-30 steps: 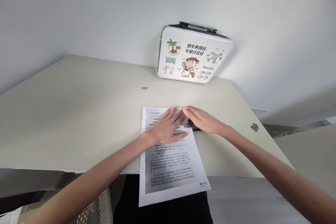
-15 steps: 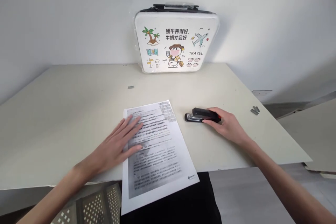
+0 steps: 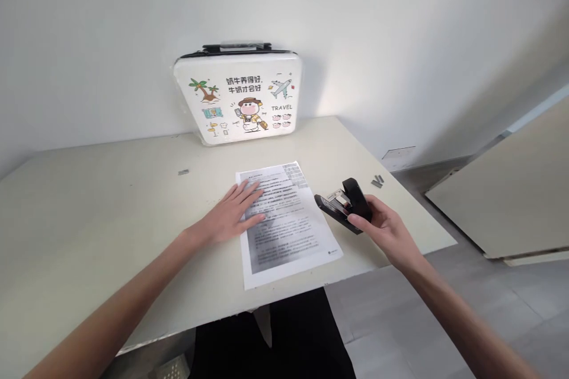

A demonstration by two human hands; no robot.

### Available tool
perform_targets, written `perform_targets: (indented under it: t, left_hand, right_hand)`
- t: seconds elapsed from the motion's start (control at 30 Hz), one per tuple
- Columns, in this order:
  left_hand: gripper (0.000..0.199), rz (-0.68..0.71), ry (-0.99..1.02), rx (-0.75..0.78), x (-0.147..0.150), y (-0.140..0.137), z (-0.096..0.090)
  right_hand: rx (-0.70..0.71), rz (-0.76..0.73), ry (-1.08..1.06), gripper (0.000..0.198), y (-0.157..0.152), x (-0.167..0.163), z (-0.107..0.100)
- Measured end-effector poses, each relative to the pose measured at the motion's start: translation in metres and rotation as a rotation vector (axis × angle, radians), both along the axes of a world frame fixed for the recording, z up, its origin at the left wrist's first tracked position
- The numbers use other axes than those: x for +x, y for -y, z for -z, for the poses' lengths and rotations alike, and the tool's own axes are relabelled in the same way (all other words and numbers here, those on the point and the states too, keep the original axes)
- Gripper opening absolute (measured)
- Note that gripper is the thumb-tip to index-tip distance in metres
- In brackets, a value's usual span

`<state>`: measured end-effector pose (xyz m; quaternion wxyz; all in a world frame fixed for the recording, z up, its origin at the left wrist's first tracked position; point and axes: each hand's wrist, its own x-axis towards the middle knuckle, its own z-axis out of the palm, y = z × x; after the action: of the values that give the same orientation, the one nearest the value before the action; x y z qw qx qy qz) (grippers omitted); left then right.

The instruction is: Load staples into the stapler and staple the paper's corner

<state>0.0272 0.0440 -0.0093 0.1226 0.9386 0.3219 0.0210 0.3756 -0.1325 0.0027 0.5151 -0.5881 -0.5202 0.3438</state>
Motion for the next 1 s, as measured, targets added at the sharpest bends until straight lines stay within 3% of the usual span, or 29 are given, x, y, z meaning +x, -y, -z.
perform_targets:
  t: [0.13,0.23,0.37,0.43,0.53,0.77,0.87,1.0]
  left_hand:
    - [0.082,0.048,-0.002,-0.008,0.068,-0.030,0.002]
    - [0.082,0.082,0.039,0.039,0.109,-0.037,0.004]
    - [0.074,0.091,0.158,0.123,0.118,-0.028,0.004]
    - [0.071,0.101,0.179,0.128,0.096,-0.023,0.004]
    - [0.068,0.040,0.197,0.114,0.040,-0.021,0.003]
    - [0.062,-0.382,0.388,0.124,-0.098,-0.018,0.002]
    - [0.055,-0.548,0.462,0.082,-0.128,-0.011,0.000]
    - [0.047,-0.657,0.518,0.032,-0.140,-0.005,0.001]
  right_hand:
    - [0.007,0.010,-0.076,0.034,0.013,0.005,-0.007]
    - [0.006,0.033,-0.082,0.034,0.020,0.007,-0.009]
    - [-0.008,0.033,-0.095,0.035,0.023,0.009,-0.012]
    - [-0.005,0.021,-0.084,0.035,0.022,0.008,-0.012]
    - [-0.002,-0.007,-0.024,0.036,0.014,0.004,-0.012]
    - [-0.015,-0.079,0.312,0.040,-0.042,-0.046,-0.007]
    - [0.023,-0.202,0.400,0.034,-0.077,-0.082,-0.004]
    - [0.042,-0.355,0.497,0.029,-0.117,-0.125,0.003]
